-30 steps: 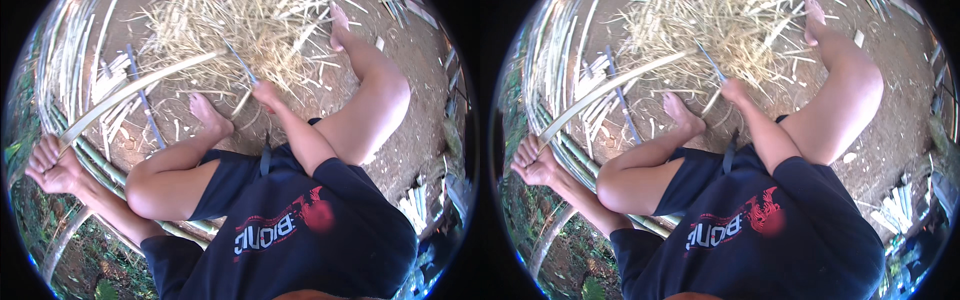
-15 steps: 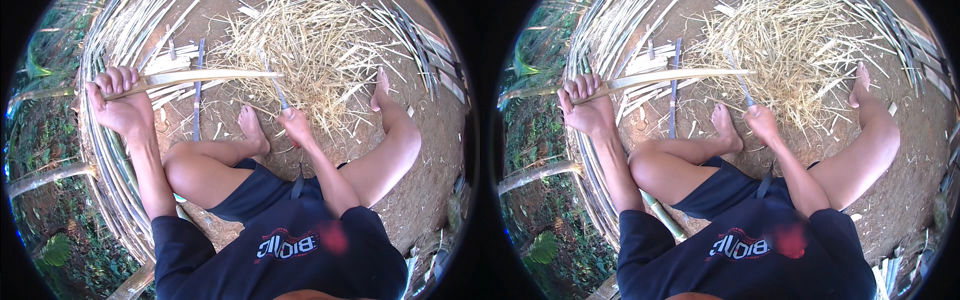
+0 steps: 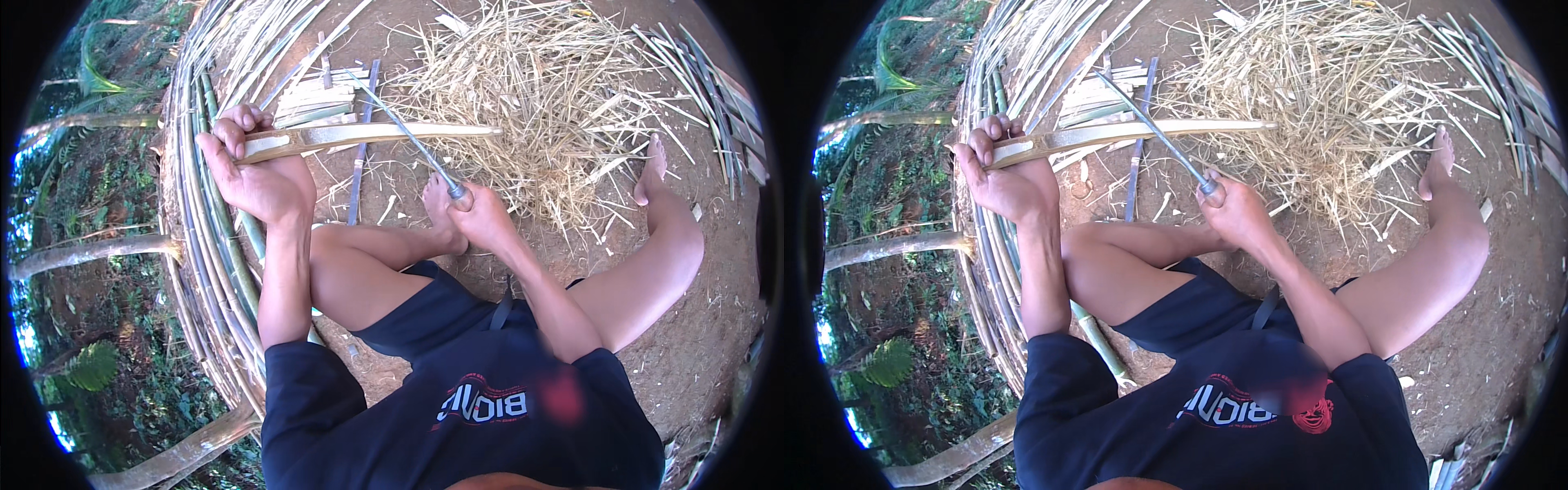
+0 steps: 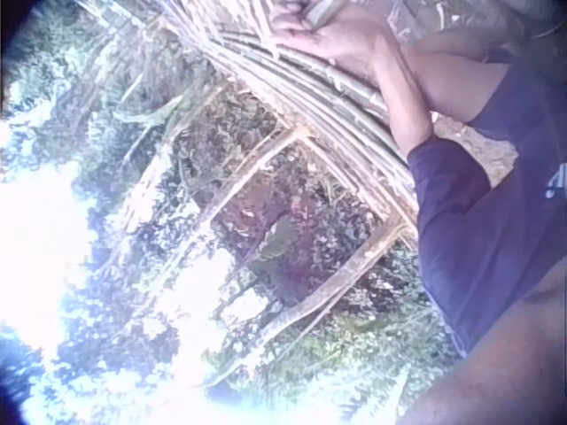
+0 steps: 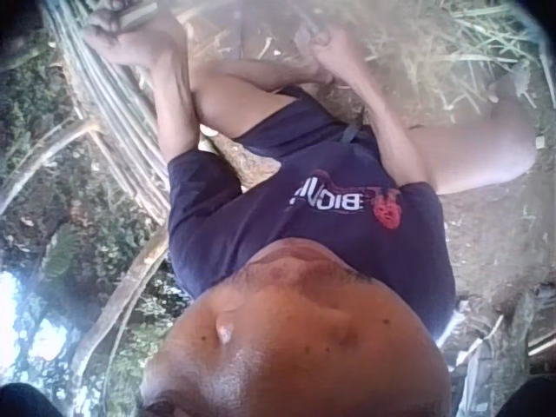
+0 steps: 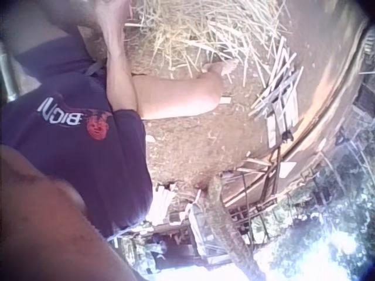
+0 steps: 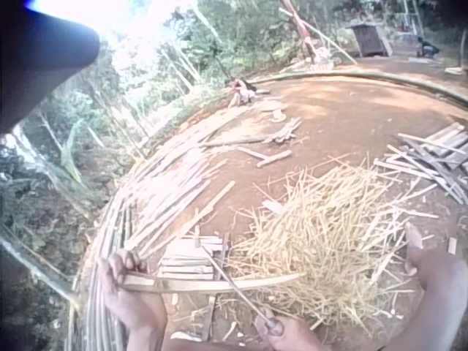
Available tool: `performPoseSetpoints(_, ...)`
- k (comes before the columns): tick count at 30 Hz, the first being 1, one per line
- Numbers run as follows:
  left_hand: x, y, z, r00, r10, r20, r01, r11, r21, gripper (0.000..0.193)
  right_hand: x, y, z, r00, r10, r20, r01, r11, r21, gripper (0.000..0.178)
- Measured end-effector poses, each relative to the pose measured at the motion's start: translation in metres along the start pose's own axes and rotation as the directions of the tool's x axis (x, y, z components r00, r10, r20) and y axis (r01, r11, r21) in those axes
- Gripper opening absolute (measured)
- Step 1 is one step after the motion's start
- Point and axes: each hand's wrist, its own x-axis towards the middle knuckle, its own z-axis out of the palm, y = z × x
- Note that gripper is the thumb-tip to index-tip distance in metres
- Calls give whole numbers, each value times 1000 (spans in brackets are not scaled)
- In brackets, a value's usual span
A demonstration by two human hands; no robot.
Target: The person sits on the ground and uses a machete to split long bamboo poles into thin strips. They hold the bamboo with one hand and strike it with the machete to separate the layers, creating a pile of bamboo slivers.
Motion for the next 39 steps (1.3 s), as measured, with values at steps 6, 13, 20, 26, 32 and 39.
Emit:
performPoseSetpoints(6,0,-2,11,964,-76,-256,51,993,-104,54,-21,13,9,982,-162,-94,166,985,42,27)
performPoseSetpoints(13,1,3,17,998,-63,-30,62,998,-31,50,3,59,-18,975,221,-15,-219,974,63,23)
performPoseSetpoints(20,1,-5,22,996,-79,31,81,996,-41,50,3,42,0,996,7,-87,3,993,117,21)
performPoseSetpoints(26,13,-9,17,974,-139,178,150,987,-50,52,41,96,-32,924,382,-39,-379,924,54,21)
performPoseSetpoints(32,11,-8,21,966,-125,226,150,984,-100,52,-8,22,-16,994,-107,-30,110,982,156,22)
performPoseSetpoints(39,1,-1,31,981,-138,133,138,990,6,47,4,16,-19,997,76,31,-82,968,239,18)
